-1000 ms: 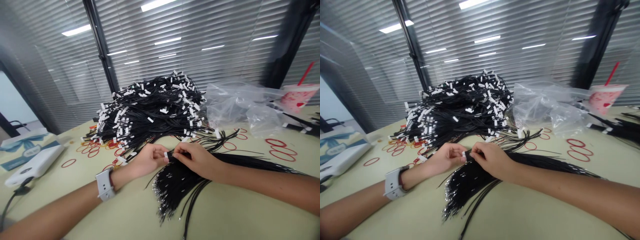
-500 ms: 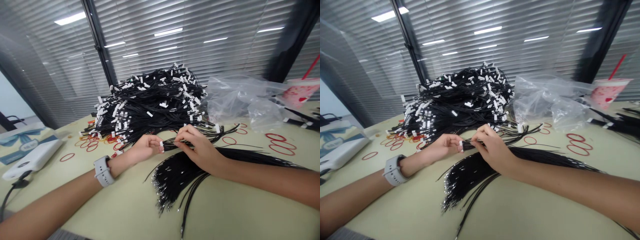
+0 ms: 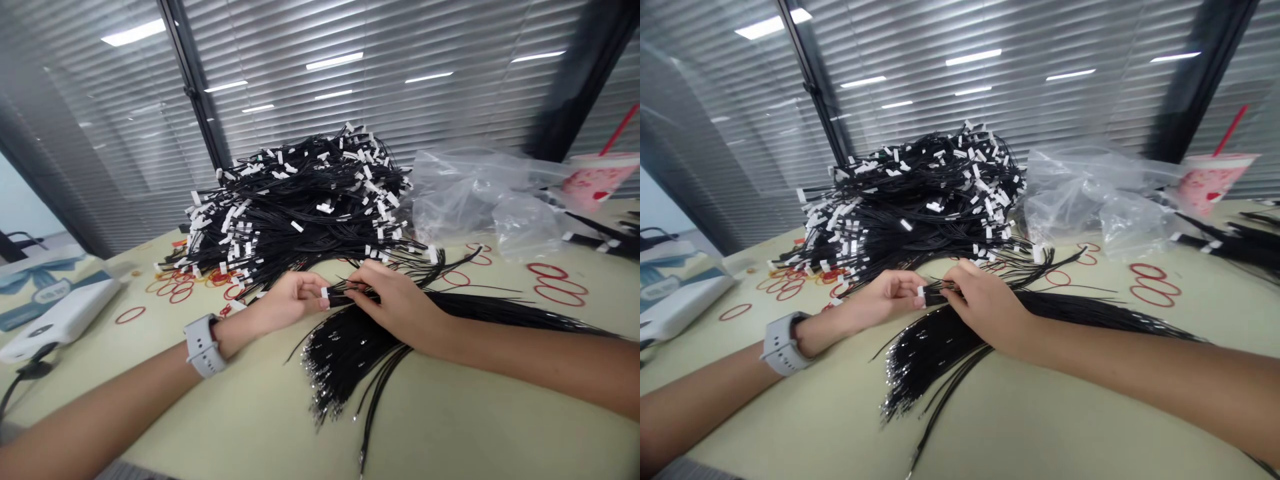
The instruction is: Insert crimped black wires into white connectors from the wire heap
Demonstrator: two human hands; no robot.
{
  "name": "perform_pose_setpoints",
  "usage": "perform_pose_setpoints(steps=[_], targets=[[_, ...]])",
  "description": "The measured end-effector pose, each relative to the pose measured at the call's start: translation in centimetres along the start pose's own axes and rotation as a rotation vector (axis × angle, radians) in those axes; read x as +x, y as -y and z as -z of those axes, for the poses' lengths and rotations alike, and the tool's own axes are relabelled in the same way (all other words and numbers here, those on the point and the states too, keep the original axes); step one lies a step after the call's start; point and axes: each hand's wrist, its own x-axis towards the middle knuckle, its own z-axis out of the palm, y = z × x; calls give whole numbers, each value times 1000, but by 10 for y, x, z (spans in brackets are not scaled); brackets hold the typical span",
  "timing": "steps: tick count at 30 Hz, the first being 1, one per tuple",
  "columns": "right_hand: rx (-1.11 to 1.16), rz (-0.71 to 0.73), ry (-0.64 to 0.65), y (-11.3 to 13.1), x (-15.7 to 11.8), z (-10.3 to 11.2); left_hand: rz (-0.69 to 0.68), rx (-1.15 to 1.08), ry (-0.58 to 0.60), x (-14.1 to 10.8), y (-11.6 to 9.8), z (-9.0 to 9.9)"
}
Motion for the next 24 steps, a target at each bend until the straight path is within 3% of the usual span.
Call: perform_pose_setpoints(steps=[18, 24], targets=[[-140, 37, 31, 3, -1, 0, -42, 137, 14, -4, 0, -4], [-213, 62, 24, 5, -2, 0, -26, 64, 2, -3, 0, -6]])
